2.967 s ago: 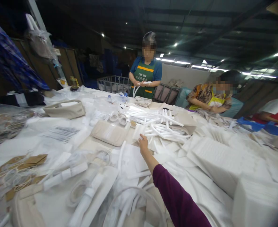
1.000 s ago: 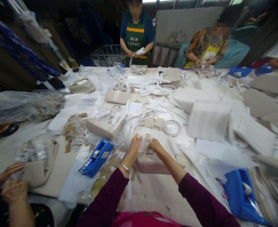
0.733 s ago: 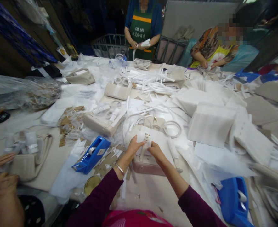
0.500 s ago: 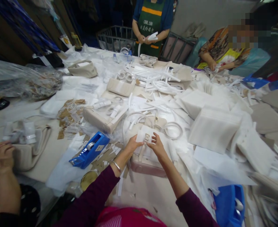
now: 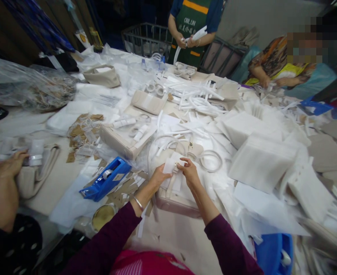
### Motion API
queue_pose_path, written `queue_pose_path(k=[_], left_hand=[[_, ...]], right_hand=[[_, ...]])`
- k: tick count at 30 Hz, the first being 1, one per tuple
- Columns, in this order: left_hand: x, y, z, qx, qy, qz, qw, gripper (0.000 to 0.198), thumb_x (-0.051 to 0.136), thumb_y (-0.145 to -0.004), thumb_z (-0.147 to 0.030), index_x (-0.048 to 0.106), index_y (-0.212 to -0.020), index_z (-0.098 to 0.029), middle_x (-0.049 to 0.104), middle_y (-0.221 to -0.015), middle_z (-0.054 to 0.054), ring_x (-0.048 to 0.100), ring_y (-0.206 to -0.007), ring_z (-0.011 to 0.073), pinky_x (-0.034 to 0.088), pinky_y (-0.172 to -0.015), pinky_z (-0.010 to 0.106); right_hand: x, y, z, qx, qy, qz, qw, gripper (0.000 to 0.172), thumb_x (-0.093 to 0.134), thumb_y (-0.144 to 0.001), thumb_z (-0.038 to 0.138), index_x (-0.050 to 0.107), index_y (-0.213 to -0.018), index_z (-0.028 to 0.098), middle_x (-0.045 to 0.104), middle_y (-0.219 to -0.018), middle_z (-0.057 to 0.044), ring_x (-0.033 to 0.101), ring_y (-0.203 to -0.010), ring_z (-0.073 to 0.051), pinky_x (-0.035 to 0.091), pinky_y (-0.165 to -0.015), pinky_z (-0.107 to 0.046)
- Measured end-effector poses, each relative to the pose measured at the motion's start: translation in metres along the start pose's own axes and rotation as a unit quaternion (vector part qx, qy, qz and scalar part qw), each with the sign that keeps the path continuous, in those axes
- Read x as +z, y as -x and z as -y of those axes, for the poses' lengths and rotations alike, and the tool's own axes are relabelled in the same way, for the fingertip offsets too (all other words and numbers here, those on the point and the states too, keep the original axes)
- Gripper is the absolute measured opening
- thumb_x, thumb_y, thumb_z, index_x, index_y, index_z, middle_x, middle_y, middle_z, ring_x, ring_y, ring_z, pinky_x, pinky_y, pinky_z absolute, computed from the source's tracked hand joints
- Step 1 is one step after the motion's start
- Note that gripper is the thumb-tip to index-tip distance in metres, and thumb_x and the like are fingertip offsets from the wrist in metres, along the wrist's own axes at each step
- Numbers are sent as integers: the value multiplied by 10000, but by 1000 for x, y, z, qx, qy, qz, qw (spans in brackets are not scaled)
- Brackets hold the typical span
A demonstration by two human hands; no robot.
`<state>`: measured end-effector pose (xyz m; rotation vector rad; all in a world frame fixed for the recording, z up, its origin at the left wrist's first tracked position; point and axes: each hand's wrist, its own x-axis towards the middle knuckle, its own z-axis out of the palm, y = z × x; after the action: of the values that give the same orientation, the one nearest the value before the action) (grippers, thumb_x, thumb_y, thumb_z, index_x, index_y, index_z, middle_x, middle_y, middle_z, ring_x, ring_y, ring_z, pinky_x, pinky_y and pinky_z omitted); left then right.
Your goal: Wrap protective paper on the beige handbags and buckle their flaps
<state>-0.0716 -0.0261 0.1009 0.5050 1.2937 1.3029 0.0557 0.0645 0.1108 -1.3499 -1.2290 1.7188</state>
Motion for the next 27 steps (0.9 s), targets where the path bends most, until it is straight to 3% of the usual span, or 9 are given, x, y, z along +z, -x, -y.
queue_pose_path(k=[5, 9, 13, 18, 27], left_hand=[[1, 10, -17, 0, 38, 47, 998, 528, 715, -660, -267, 592, -1156, -136, 692, -1002, 90, 629, -897, 231, 462, -843, 349], [2, 12, -26, 3, 44, 75, 996, 515, 727, -662, -296, 611, -1133, -122, 684, -1032, 110, 627, -920, 239, 455, -873, 368], [4, 7, -19, 1, -2, 27, 1000, 562, 785, -559, -179, 627, -1095, -115, 691, -1013, 99, 629, -865, 218, 465, -845, 350], [4, 5, -9, -1, -2, -14, 1000, 484, 758, -565, -146, 650, -1037, -124, 698, -994, 80, 635, -820, 198, 482, -805, 327], [5, 2, -7, -18, -9, -30, 999, 489, 764, -555, -161, 655, -1031, -129, 711, -914, 58, 639, -759, 189, 488, -747, 310]], right_hand=[[-1, 0, 1, 12, 6, 16, 1000, 391, 736, -548, 347, 638, -892, 188, 306, -563, 92, 288, -493, -71, 227, -489, -232], [4, 2, 7, -26, 38, 16, 999, 361, 712, -581, 362, 638, -885, 181, 355, -585, 72, 330, -533, -89, 275, -513, -240], [7, 6, 12, -91, 112, -3, 990, 343, 661, -638, 401, 638, -897, 177, 482, -657, 26, 417, -606, -126, 358, -571, -260], [-2, 7, 12, -92, 113, 117, 983, 486, 710, -589, 314, 594, -1050, 212, 617, -910, -17, 534, -727, -156, 440, -687, -293], [-3, -3, 5, -108, 149, 91, 979, 326, 632, -675, 306, 649, -983, 198, 637, -780, -3, 542, -667, -154, 439, -651, -292]])
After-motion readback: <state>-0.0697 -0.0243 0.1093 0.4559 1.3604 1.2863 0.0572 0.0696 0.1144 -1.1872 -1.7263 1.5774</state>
